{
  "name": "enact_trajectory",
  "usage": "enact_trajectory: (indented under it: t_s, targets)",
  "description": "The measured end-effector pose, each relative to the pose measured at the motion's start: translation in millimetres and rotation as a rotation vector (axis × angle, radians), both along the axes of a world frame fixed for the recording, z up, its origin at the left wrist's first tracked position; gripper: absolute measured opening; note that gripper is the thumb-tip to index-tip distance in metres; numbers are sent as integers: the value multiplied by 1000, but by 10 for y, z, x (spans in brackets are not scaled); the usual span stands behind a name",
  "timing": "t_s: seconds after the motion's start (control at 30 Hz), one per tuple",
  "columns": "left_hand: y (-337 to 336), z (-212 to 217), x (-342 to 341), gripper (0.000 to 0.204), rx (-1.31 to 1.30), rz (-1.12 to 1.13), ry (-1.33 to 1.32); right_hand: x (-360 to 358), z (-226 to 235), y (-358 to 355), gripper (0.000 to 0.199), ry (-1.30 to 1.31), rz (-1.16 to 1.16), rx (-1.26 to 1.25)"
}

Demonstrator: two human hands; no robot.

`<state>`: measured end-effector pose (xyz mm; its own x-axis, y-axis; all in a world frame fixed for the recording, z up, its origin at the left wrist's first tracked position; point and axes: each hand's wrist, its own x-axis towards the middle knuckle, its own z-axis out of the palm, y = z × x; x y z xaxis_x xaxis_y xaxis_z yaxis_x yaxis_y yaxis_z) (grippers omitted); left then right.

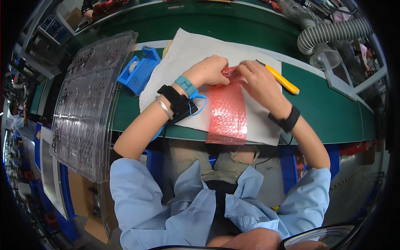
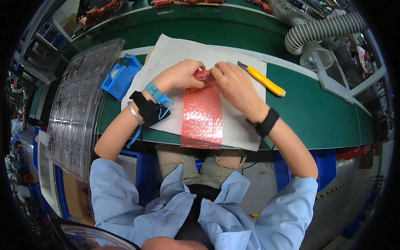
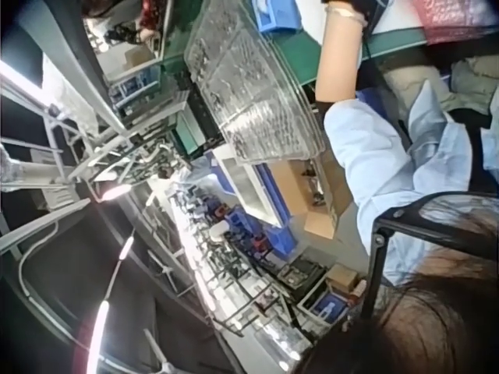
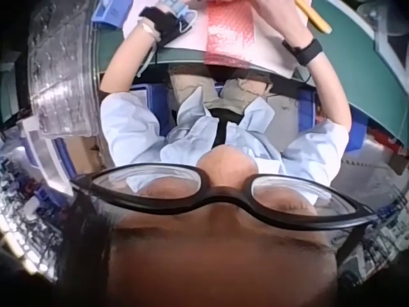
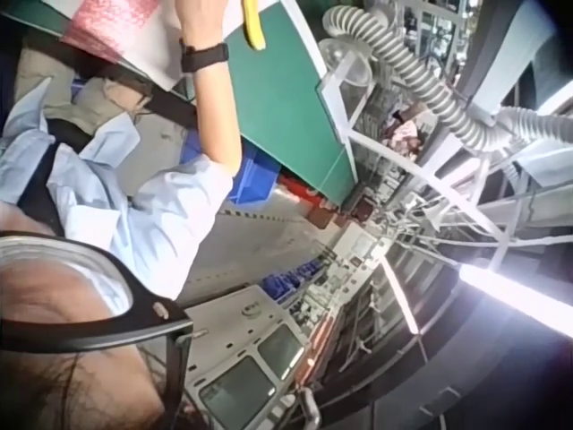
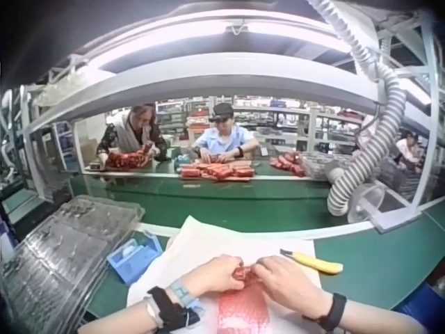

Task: The person wraps circuit boards in bubble wrap, securing each with tape from a dispenser before placing them on a conveyor belt and retrieving more boards from a tray.

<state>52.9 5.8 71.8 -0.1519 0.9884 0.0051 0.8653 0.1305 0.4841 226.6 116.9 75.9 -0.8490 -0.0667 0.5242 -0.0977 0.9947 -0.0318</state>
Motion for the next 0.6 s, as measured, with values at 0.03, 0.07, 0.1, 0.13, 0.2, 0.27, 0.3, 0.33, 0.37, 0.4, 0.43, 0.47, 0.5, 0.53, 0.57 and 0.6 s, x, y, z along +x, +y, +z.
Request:
enact_trajectory:
  t_s: [0.03, 0.07, 0.1, 0.13, 0.2, 0.27, 0.3, 0.33, 0.37, 0.4, 0.43, 0.47, 0.5, 0.53, 0.57, 0.6]
  targets:
    - [25, -14, -37, 41, 25, 44, -6, 66, -27, -94, 31, -74, -17, -57]
    - [44, -5, -58, 40, 53, 86, -11, 160, -37, -211, 33, -147, -37, -110]
    - [36, -8, -98, 40, 60, 95, -8, 241, -17, -370, 39, -228, 29, -191]
    - [15, -13, -148, 42, 42, 98, -24, 320, -1, -517, 46, -310, 96, -272]
    - [40, 6, -202, 47, 9, 75, -56, 510, -60, -671, 52, -316, 124, -193]
    - [41, 34, -284, 49, -18, 16, -44, 555, -77, -684, 59, -324, 165, -121]
    - [36, 47, -325, 51, -49, -43, -33, 577, -73, -651, 62, -379, 168, -124]
    - [28, 54, -358, 53, -81, -102, -23, 602, -66, -610, 64, -433, 172, -127]
    - [20, 85, -376, 53, -82, -99, -22, 621, -58, -565, 66, -486, 175, -130]
    - [10, 124, -394, 54, -124, -91, -30, 630, -48, -519, 66, -485, 178, -132]
    - [-3, 173, -401, 55, -165, -84, -39, 635, -34, -469, 63, -507, 190, -161]
    - [-10, 195, -410, 56, -207, -77, -47, 633, -19, -422, 60, -529, 201, -190]
    - [-20, 193, -400, 56, -210, -75, -46, 623, -5, -383, 57, -550, 212, -220]
    - [-11, 186, -368, 56, -205, -80, -37, 616, 16, -340, 57, -547, 208, -222]
    - [-4, 175, -329, 55, -200, -87, -28, 601, 38, -294, 55, -542, 246, -230]
    - [-11, 157, -304, 55, -195, -88, -20, 576, 61, -255, 53, -538, 289, -238]
